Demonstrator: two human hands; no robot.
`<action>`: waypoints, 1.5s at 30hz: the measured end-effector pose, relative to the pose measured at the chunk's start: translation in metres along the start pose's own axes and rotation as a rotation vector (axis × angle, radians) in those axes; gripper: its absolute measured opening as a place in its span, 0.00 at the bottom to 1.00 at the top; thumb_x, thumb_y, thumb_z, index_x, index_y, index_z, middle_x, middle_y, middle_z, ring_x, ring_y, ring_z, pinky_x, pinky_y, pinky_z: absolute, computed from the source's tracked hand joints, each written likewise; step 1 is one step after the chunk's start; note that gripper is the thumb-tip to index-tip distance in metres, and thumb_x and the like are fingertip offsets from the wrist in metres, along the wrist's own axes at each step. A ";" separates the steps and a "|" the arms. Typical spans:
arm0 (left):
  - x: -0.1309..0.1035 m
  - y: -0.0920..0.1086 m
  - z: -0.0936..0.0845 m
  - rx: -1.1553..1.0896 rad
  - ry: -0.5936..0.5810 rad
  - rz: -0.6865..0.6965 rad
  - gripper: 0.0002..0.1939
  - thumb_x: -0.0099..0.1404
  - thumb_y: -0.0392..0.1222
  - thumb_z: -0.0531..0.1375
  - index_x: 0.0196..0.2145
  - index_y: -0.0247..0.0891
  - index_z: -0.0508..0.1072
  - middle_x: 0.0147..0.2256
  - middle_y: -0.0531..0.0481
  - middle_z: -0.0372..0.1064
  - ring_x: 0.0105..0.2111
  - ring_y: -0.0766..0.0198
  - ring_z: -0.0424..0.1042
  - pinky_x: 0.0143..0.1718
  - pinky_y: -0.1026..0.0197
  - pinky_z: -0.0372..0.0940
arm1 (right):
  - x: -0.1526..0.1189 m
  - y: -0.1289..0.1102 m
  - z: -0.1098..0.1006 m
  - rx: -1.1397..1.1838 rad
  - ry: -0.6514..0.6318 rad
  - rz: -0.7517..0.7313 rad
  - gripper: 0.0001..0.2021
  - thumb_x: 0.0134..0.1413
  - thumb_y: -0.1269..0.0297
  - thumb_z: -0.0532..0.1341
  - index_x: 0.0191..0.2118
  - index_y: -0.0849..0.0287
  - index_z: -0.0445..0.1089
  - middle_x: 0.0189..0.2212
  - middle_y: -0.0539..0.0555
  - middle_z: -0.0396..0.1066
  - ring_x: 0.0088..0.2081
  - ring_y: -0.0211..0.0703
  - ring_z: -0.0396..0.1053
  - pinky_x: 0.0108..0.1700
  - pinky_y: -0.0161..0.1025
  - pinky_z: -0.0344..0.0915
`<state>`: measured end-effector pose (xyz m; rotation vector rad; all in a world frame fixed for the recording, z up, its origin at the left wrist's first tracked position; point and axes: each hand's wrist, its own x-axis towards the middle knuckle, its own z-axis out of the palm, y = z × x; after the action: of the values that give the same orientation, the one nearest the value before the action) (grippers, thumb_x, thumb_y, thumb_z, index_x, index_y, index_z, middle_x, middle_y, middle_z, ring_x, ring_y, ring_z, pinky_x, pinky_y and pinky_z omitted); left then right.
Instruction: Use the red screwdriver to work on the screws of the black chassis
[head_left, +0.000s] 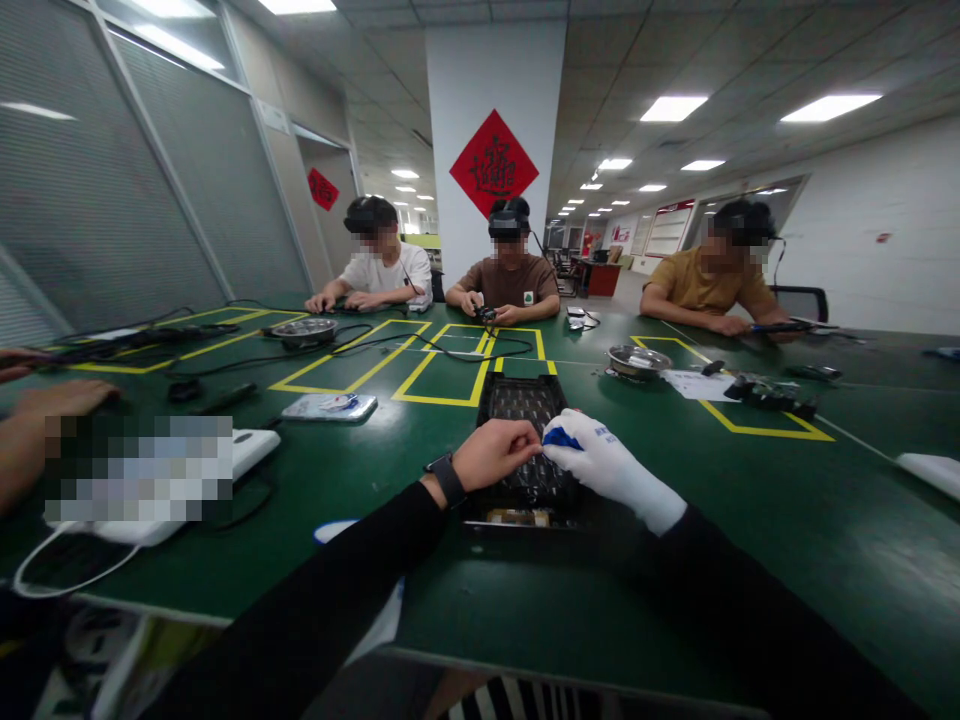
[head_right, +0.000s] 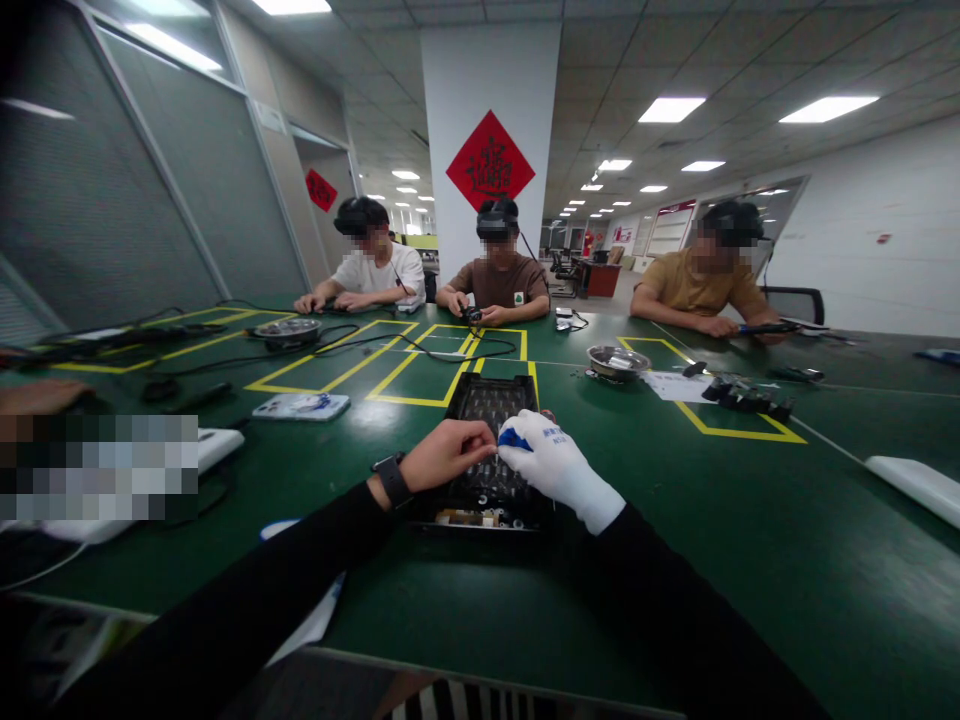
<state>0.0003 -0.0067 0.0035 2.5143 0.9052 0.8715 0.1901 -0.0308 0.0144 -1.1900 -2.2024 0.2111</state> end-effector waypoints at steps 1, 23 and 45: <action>0.000 0.000 0.000 -0.012 -0.007 0.004 0.11 0.61 0.45 0.53 0.31 0.34 0.70 0.19 0.57 0.57 0.20 0.72 0.54 0.24 0.69 0.49 | 0.001 0.000 -0.001 -0.011 -0.004 -0.016 0.06 0.48 0.62 0.57 0.27 0.57 0.66 0.30 0.51 0.64 0.34 0.41 0.61 0.38 0.37 0.57; 0.002 -0.010 -0.003 -0.045 0.207 -0.190 0.23 0.66 0.51 0.44 0.28 0.35 0.72 0.19 0.54 0.61 0.23 0.69 0.60 0.26 0.67 0.52 | -0.014 -0.006 -0.002 0.132 -0.412 -0.015 0.05 0.43 0.65 0.60 0.28 0.53 0.74 0.33 0.51 0.70 0.33 0.42 0.67 0.37 0.36 0.63; 0.002 -0.008 -0.003 -0.045 0.183 -0.205 0.25 0.65 0.51 0.44 0.29 0.34 0.74 0.21 0.53 0.64 0.23 0.68 0.62 0.26 0.67 0.52 | -0.004 -0.013 0.006 0.186 -0.602 0.226 0.04 0.39 0.67 0.59 0.23 0.60 0.70 0.21 0.49 0.66 0.25 0.36 0.62 0.28 0.32 0.57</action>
<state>-0.0042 0.0016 0.0031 2.2819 1.1633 1.0529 0.1792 -0.0407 0.0133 -1.3950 -2.4598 0.9557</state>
